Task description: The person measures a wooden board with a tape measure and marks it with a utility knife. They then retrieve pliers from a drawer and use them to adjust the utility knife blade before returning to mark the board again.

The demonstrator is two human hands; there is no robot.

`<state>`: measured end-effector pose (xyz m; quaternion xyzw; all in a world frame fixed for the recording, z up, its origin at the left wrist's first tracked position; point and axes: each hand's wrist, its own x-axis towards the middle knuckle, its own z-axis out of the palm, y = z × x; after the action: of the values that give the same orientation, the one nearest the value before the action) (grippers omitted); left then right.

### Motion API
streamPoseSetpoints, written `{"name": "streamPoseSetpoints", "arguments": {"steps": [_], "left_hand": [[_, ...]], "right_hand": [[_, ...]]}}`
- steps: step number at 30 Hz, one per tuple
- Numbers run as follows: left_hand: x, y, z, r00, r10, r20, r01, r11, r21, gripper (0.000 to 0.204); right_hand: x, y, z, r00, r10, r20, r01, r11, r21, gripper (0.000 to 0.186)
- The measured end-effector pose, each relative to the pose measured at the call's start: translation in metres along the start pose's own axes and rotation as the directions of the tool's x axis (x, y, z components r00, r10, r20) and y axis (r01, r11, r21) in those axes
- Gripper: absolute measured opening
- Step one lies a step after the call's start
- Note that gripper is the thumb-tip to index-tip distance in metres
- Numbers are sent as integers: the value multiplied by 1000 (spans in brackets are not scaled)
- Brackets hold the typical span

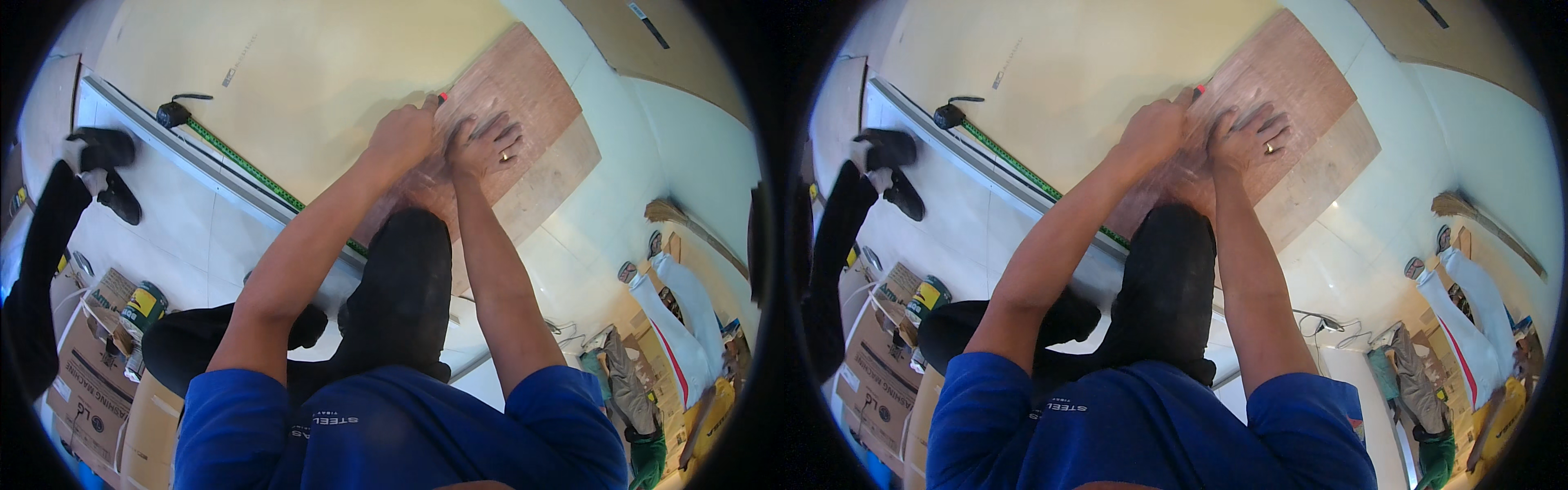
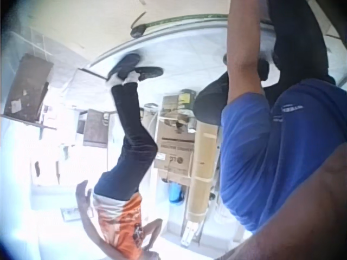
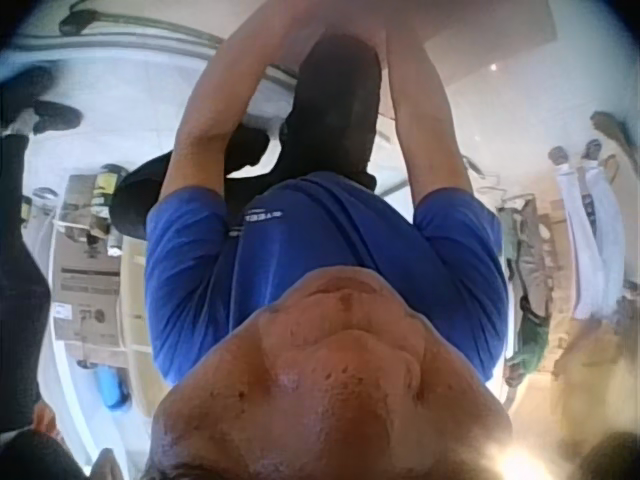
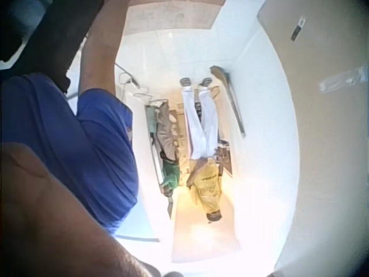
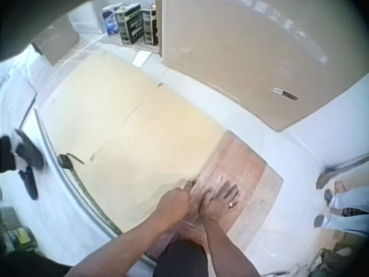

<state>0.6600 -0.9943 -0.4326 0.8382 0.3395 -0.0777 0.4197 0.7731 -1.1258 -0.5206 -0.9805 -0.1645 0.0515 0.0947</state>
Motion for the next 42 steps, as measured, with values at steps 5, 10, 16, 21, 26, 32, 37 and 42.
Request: {"name": "streamPoseSetpoints", "arguments": {"steps": [5, 10, 16, 21, 26, 32, 37, 42], "left_hand": [[-24, -9, 1, 994, -80, 68, 81, 997, -9, 58], [-45, -19, 6, 996, -83, 33, 83, 996, -25, 52], [-63, -28, 11, 997, -73, 6, 73, 997, -6, 49], [-90, -36, 8, 994, -99, 54, 97, 995, 32, 50], [-128, -50, 7, 982, -155, 108, 148, 987, 69, 52], [-180, -70, 9, 962, -220, 161, 211, 975, 73, 52], [-223, -84, 9, 941, -271, 204, 256, 962, 100, 56], [-248, -92, 10, 928, -300, 222, 277, 952, 129, 57]], "right_hand": [[-2, -3, -3, 1000, -6, 1, 6, 1000, -18, 86], [-1, -2, -1, 1000, -15, -9, 15, 999, -37, 86], [-1, -2, 1, 999, -27, -21, 26, 999, -43, 85], [0, -1, 1, 999, -35, -4, 35, 998, -44, 87], [0, 2, 2, 998, -64, -19, 62, 996, -62, 87], [0, 3, 4, 996, -91, -26, 89, 994, -61, 86], [1, 6, 7, 993, -115, -36, 110, 988, -110, 87], [1, 7, 8, 995, -96, -23, 94, 993, -75, 89]]}}
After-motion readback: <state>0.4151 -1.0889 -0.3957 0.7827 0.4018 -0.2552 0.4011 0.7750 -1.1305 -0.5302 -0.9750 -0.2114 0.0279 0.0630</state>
